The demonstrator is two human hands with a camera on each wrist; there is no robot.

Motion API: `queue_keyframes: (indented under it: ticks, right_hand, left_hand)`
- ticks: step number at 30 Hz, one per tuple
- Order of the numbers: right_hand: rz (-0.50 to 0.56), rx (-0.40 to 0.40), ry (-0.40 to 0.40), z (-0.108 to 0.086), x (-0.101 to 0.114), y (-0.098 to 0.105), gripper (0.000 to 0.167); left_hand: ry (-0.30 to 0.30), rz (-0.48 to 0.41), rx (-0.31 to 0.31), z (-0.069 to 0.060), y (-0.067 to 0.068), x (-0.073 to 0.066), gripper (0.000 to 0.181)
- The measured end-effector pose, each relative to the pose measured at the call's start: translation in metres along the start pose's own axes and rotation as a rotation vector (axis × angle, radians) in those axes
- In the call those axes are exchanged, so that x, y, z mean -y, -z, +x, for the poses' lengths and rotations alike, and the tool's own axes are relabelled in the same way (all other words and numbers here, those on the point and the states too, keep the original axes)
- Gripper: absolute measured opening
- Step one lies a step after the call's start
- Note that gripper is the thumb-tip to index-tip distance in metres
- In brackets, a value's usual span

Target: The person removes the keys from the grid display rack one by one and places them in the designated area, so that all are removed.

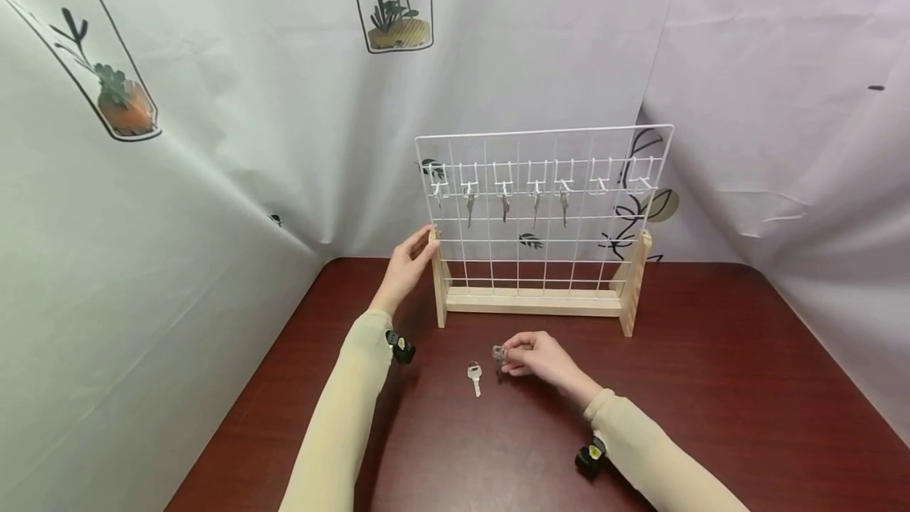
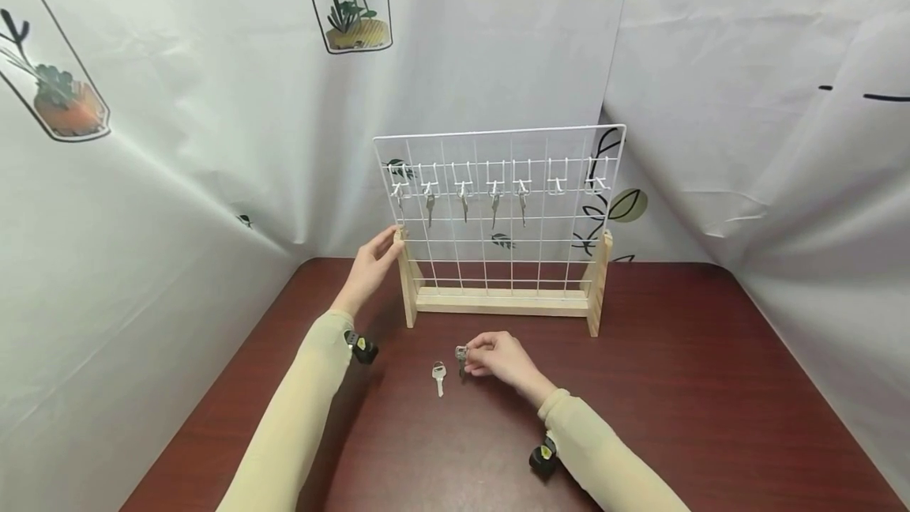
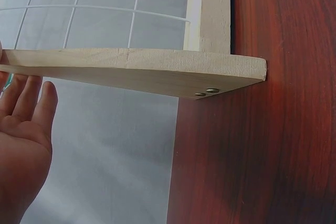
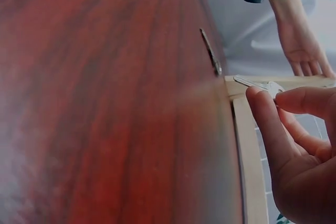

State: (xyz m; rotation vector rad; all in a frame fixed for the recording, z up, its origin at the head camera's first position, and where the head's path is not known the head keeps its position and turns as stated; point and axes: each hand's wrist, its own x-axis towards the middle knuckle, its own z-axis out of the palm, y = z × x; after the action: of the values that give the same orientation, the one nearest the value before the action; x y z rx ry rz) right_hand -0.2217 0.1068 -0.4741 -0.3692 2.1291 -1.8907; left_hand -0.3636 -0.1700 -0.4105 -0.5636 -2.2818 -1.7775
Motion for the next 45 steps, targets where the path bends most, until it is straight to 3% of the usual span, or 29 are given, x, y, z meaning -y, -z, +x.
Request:
queue_keyframes:
  ticks: [7,14,16,19,26,38,45]
  right_hand:
    - [-0.054,-0.012,-0.014,0.002,-0.003,-0.005,0.019]
    - [-0.058,-0.013,-0.058,0.005,-0.006,-0.006,0.019]
    - [-0.058,-0.004,-0.067,0.004,-0.005,-0.006,0.019]
    - [-0.065,0.007,-0.081,0.000,0.002,-0.008,0.020]
    - [-0.131,0.006,-0.121,0.003,-0.006,-0.007,0.016]
    - [-0.334,-0.004,-0.139,0.007,-0.002,-0.012,0.008]
    - [-0.566,-0.006,-0.105,0.010,-0.001,-0.012,0.010]
  left_hand:
    - [0.014,-0.025,0.014,0.000,0.001,-0.003,0.052]
    - [0.010,0.000,0.037,-0.013,0.001,-0.037,0.048]
    - [0.008,0.000,0.037,-0.014,0.000,-0.038,0.048]
    - [0.007,-0.007,0.036,-0.015,0.000,-0.036,0.048]
    - [-0.014,0.004,-0.004,-0.003,-0.002,0.002,0.052]
    - [0.005,-0.007,-0.005,0.000,-0.002,0.000,0.053]
    - [0.019,-0.014,-0.003,0.001,-0.002,0.001,0.052]
